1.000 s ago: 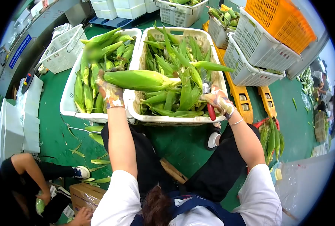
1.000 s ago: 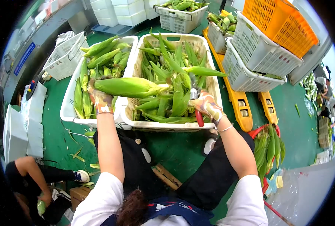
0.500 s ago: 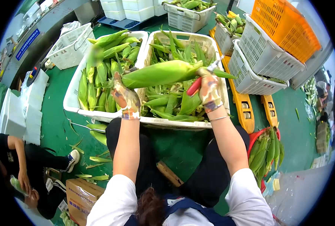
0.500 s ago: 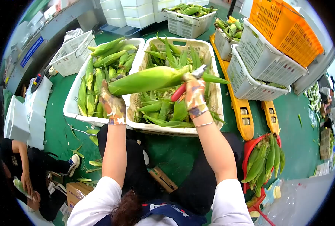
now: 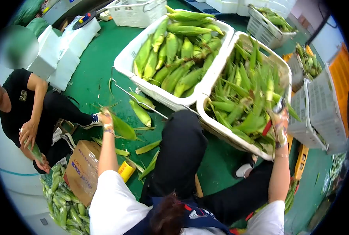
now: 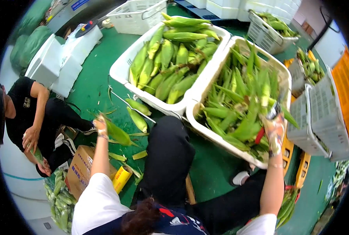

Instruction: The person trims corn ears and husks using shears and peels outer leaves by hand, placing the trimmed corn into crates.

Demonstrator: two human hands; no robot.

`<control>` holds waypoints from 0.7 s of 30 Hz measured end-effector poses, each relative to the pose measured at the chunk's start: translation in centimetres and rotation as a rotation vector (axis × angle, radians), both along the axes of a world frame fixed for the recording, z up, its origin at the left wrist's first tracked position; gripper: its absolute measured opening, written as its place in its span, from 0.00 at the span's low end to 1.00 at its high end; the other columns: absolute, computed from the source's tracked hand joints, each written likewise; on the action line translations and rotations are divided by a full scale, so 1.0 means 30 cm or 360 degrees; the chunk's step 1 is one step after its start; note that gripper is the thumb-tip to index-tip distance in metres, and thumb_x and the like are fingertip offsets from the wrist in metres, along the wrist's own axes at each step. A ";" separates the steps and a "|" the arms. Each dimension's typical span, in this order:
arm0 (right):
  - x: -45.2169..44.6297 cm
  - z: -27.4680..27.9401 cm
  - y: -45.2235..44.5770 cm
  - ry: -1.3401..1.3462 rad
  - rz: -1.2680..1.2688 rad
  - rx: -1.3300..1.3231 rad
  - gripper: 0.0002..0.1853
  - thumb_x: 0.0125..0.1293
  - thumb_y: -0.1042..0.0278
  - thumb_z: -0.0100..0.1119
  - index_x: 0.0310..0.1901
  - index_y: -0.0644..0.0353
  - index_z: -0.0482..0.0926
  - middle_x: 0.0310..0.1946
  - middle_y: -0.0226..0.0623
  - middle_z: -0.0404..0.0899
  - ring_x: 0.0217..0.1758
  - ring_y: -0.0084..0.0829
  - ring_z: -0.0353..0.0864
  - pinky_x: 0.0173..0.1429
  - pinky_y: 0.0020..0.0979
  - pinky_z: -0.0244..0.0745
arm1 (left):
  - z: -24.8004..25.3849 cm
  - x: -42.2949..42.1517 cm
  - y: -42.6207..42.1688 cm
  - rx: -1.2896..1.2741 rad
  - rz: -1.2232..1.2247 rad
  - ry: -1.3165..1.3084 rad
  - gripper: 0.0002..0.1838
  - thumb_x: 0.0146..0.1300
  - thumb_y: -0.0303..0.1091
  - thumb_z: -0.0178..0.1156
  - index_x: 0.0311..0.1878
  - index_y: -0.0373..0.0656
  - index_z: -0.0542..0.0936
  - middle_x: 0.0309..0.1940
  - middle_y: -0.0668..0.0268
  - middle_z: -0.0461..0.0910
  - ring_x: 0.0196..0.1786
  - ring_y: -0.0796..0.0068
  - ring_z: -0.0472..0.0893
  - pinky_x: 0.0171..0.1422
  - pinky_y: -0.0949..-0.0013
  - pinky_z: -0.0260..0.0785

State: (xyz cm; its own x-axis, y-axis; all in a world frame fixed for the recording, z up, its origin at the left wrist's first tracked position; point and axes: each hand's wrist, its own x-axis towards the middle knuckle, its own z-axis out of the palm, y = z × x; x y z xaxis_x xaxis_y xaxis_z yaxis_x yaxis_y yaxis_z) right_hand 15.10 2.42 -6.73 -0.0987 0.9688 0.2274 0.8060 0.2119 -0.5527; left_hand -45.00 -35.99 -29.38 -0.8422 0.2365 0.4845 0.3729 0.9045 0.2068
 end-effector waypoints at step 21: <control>-0.050 -0.087 -0.226 -0.0136 -0.0229 -0.0612 0.27 0.41 0.75 0.67 0.46 0.66 0.68 0.35 0.41 0.74 0.37 0.36 0.75 0.43 0.32 0.71 | 0.283 -0.231 1.202 -0.0612 -0.0614 -0.0485 0.31 0.49 0.50 0.61 0.51 0.36 0.73 0.47 0.54 0.77 0.50 0.53 0.76 0.56 0.60 0.68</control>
State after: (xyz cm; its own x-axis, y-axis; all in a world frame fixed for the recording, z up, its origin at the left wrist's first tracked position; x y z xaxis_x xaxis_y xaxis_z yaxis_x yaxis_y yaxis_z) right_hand 13.61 -4.35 -9.35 0.0407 0.9868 -0.1568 0.8588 -0.1148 -0.4994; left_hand -51.93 0.06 -20.90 -0.7484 0.6610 0.0552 0.6631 0.7473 0.0416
